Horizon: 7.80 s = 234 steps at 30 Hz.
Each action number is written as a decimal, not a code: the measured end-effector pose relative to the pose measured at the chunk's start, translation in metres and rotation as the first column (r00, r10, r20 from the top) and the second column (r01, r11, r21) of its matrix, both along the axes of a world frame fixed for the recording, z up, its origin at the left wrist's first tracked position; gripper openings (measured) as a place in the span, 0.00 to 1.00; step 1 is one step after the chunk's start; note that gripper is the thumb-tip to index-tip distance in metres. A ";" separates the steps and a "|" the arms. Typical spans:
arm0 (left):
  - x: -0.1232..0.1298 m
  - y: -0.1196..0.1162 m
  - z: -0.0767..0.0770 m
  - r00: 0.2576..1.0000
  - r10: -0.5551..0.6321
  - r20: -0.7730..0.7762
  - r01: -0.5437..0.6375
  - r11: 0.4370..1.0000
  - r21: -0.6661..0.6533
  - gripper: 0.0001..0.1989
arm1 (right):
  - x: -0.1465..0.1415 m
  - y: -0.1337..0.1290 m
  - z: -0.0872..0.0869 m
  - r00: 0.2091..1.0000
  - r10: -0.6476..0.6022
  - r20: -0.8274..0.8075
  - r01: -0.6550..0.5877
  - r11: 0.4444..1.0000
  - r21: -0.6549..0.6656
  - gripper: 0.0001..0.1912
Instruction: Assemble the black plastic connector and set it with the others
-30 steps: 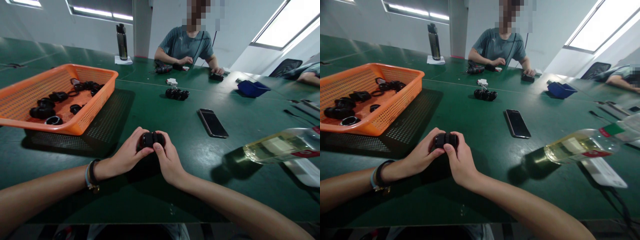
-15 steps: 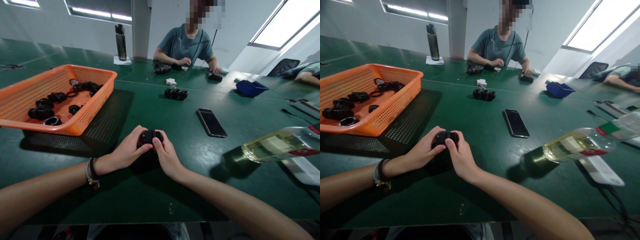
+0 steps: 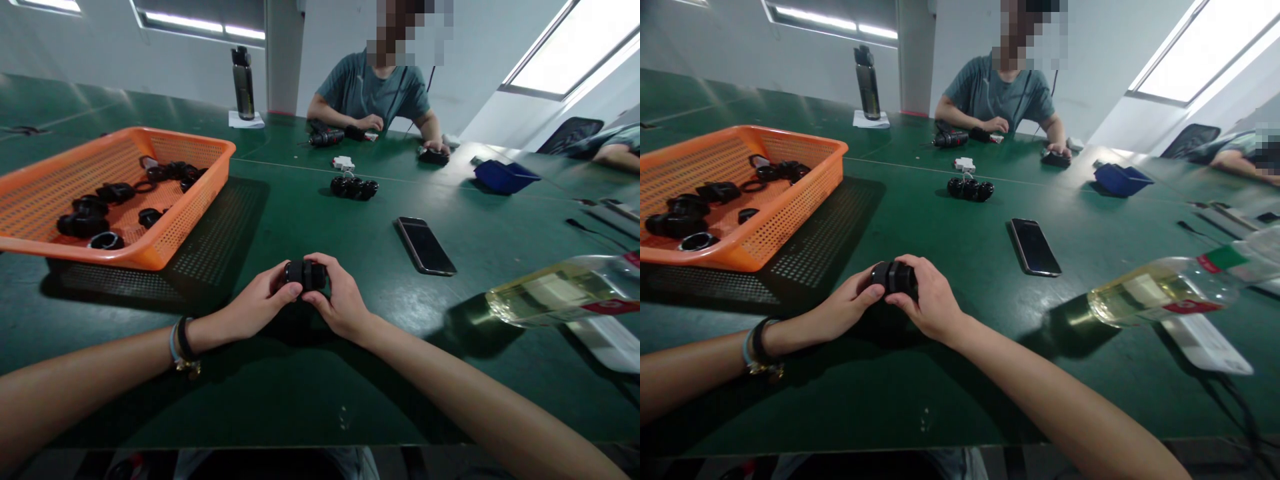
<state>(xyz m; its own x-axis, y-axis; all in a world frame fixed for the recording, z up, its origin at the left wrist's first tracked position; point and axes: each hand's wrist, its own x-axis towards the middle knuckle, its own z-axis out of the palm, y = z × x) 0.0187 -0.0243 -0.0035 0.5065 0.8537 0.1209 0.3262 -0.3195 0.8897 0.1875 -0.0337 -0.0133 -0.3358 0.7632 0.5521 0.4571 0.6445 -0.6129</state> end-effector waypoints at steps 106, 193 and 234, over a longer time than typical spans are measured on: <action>-0.004 -0.004 0.002 0.997 -0.075 0.021 0.075 0.997 0.013 0.24 | 0.003 0.001 -0.001 0.997 0.061 0.042 -0.061 0.998 -0.003 0.23; 0.002 -0.015 0.004 0.995 0.076 0.066 -0.085 0.986 0.145 0.26 | -0.023 -0.026 0.004 0.943 -0.104 -0.317 -0.008 0.944 -0.331 0.17; -0.001 -0.007 0.003 0.998 -0.051 -0.032 0.056 0.983 0.173 0.27 | -0.001 -0.004 0.001 0.997 0.072 -0.038 -0.072 0.997 0.000 0.22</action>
